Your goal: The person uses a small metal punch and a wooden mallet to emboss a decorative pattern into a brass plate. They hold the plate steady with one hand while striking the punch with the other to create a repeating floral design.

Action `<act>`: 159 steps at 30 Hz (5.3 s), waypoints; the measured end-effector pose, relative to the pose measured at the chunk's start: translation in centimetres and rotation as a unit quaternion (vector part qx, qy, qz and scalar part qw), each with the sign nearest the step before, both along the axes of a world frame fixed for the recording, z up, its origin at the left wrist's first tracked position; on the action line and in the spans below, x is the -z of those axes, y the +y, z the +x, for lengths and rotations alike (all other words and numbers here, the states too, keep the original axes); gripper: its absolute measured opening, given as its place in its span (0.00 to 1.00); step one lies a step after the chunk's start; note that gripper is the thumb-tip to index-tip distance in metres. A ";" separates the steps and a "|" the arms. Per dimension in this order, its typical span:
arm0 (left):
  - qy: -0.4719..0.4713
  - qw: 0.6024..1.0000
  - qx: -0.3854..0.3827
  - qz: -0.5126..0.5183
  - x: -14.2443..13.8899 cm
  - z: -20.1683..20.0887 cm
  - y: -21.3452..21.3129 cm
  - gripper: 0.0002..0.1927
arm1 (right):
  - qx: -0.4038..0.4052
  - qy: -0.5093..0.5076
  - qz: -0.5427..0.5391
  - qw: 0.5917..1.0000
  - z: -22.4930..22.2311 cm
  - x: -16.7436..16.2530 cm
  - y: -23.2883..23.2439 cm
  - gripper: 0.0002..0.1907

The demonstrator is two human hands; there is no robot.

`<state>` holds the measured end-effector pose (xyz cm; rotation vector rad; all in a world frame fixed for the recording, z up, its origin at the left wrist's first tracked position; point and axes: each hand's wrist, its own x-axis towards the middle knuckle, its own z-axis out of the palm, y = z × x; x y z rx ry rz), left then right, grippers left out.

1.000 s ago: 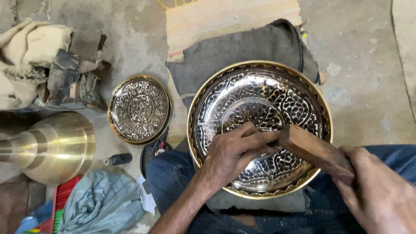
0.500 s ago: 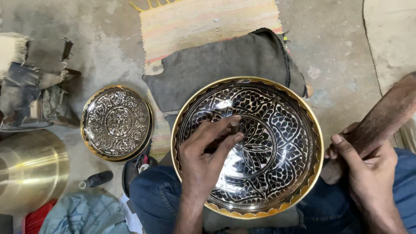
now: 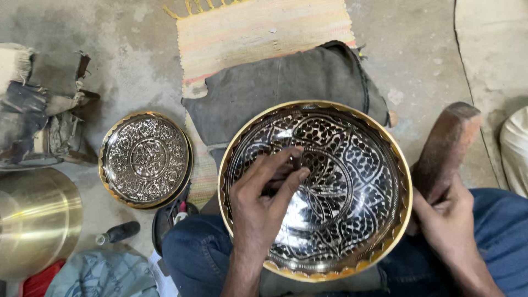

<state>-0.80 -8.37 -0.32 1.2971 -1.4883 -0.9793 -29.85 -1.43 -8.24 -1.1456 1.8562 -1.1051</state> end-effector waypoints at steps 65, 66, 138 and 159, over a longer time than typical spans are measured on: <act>-0.042 0.990 0.123 -0.050 1.0 0.1 4.7 0.19 | -0.158 0.341 0.131 0.917 3.3 -13.1 7.5 0.35; -0.046 0.988 0.136 -0.050 1.0 0.1 4.6 0.19 | -0.155 0.354 0.132 0.913 3.6 -13.3 7.4 0.33; -0.046 0.981 0.170 -0.076 0.9 0.2 4.0 0.18 | -0.212 0.449 0.055 0.866 4.8 -14.5 4.9 0.27; -0.055 0.979 0.166 -0.108 1.4 0.3 4.2 0.18 | -0.198 0.418 0.028 0.886 2.9 -11.9 5.6 0.28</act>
